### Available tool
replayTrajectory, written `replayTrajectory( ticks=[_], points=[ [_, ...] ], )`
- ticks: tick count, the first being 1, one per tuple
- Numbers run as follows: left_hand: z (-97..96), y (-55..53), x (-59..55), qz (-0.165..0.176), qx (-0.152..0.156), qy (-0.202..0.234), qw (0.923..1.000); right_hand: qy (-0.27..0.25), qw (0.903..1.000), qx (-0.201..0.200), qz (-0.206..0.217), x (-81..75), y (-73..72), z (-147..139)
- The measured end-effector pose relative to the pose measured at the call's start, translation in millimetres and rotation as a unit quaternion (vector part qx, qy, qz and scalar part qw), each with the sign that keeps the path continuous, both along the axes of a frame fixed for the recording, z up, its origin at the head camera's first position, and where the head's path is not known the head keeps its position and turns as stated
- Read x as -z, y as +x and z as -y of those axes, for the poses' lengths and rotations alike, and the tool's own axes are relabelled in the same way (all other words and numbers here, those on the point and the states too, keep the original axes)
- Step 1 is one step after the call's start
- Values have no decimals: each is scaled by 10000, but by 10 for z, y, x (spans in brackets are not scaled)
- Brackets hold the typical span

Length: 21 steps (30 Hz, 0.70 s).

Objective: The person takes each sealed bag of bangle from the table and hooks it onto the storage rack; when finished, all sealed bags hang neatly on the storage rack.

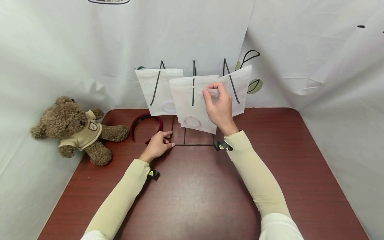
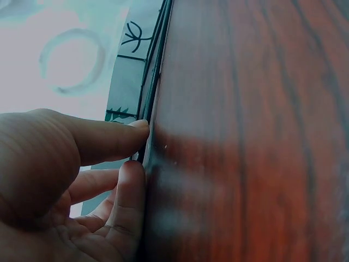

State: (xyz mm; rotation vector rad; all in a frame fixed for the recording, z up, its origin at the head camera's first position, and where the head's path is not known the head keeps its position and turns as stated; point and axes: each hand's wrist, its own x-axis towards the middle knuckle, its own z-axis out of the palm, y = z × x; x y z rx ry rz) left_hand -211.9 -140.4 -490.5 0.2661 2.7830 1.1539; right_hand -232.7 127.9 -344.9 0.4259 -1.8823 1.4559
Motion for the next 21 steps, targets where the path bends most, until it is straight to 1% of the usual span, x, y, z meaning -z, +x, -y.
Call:
replayTrajectory(
  ticks=[3, 8, 10, 13, 17, 19, 21],
  points=[
    [-1, 0, 2, -14, 7, -23, 10000, -88, 9999, 51, -39, 10, -52, 8],
    [1, 6, -3, -45, -10, -53, 10000, -81, 9999, 105, -21, 87, -232, -25],
    [1, 7, -3, -37, -23, -53, 10000, -68, 9999, 123, -9, 89, -271, -27],
    [-2, 1, 1, -21, -25, -41, 10000, -95, 9998, 150, -5, 40, -250, -4],
    [-4, -7, 5, -46, -13, -49, 10000, -217, 9997, 135, 28, -61, -137, 43],
    [-4, -7, 2, -61, -10, -63, 10000, -324, 9994, 81, 73, -44, -140, 39],
    [0, -8, 5, -65, -21, -76, 9999, -408, 9991, 45, 129, 16, -184, 11]
  ],
)
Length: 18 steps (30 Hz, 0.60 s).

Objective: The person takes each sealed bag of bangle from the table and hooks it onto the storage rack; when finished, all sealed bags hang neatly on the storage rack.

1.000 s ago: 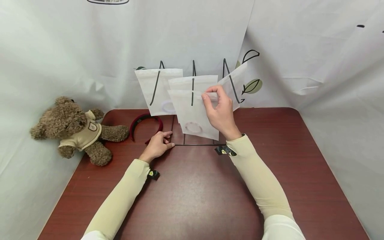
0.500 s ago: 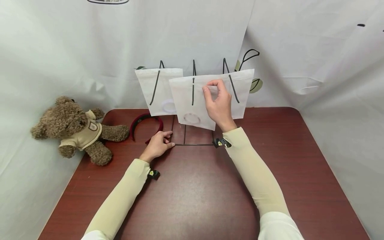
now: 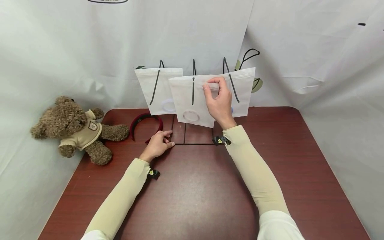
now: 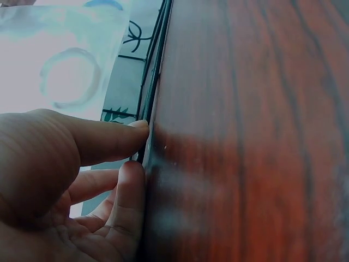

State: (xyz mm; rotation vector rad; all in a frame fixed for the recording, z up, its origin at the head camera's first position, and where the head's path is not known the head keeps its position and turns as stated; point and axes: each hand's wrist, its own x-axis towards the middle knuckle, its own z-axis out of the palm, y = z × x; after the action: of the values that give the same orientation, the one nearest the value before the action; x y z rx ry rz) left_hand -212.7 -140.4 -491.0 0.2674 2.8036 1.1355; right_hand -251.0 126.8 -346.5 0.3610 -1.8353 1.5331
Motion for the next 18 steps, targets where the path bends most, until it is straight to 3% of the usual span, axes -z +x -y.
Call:
replayTrajectory(
  ticks=[5, 12, 18],
  points=[
    [-5, -2, 0, 13, -11, 21, 10000, -91, 9999, -67, 103, 157, -102, -107],
    [2, -1, -6, 27, 2, 47, 10000, -300, 9988, -329, 184, 235, -74, -187],
    [22, -7, 12, 37, -41, 56, 10000, -216, 9974, -125, 676, 294, -32, -269]
  ],
)
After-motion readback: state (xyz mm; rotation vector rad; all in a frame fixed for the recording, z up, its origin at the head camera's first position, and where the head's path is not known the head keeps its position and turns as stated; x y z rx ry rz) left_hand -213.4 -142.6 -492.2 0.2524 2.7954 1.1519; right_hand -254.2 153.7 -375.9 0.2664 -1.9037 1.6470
